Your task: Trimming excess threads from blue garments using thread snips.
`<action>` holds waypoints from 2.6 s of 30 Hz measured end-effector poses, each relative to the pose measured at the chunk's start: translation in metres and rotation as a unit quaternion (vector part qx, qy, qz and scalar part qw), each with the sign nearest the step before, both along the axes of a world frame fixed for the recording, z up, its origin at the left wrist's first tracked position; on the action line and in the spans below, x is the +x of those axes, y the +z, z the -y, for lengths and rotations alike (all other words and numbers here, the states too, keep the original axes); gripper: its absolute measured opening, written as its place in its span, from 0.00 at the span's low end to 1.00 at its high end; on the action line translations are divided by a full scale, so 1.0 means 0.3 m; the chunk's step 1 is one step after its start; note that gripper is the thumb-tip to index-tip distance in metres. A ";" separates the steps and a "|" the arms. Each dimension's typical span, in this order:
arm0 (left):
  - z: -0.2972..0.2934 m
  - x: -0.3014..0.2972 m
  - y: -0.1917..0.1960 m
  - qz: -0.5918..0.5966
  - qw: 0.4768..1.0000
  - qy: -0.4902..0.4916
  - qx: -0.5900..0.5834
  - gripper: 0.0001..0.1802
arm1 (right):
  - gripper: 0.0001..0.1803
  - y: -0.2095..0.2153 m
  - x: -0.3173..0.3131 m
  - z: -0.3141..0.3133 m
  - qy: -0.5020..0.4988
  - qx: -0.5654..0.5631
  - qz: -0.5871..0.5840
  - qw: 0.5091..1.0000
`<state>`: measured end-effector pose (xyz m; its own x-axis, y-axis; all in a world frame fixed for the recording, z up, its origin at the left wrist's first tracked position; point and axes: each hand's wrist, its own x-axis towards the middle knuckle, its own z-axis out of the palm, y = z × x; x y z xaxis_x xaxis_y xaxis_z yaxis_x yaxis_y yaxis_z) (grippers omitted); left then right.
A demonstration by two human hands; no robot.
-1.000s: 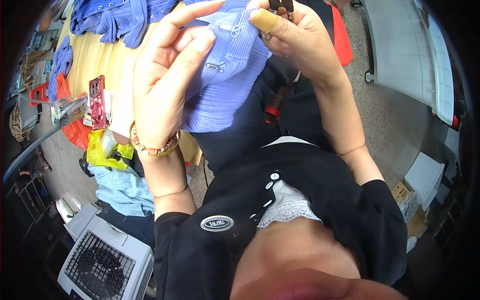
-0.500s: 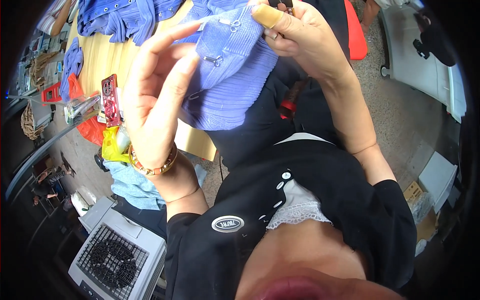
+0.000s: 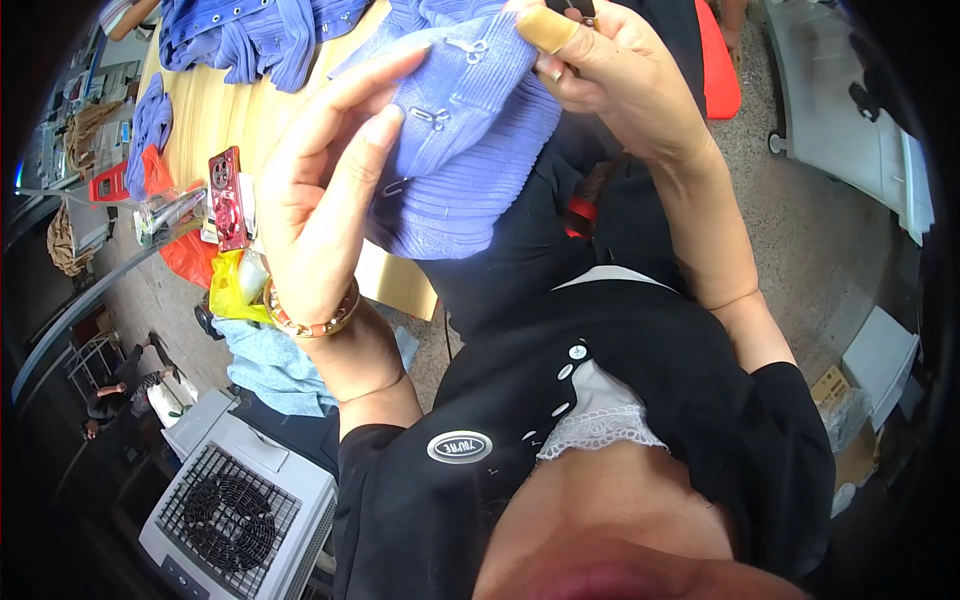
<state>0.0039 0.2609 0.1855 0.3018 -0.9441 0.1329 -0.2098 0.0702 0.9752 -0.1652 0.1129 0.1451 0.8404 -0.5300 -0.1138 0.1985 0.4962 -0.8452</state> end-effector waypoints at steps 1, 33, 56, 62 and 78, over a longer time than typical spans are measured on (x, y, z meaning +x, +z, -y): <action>-0.005 0.002 0.004 0.000 1.000 -0.022 0.007 0.17 | 0.09 -0.001 -0.003 0.000 0.004 0.001 0.000 1.000; -0.039 0.052 0.034 0.365 0.924 -0.115 0.012 0.19 | 0.08 -0.051 0.056 0.011 0.029 -0.212 0.136 0.967; -0.029 0.090 0.010 0.323 0.939 -0.115 0.022 0.20 | 0.05 0.012 0.014 -0.043 -0.049 -0.381 -0.098 0.918; -0.013 0.064 0.012 0.233 0.969 -0.032 0.073 0.14 | 0.05 -0.144 0.104 0.021 -0.077 -0.401 0.323 0.853; 0.003 -0.007 -0.046 0.366 0.916 0.119 -0.113 0.05 | 0.03 -0.030 0.021 -0.036 0.007 -0.233 -0.014 0.972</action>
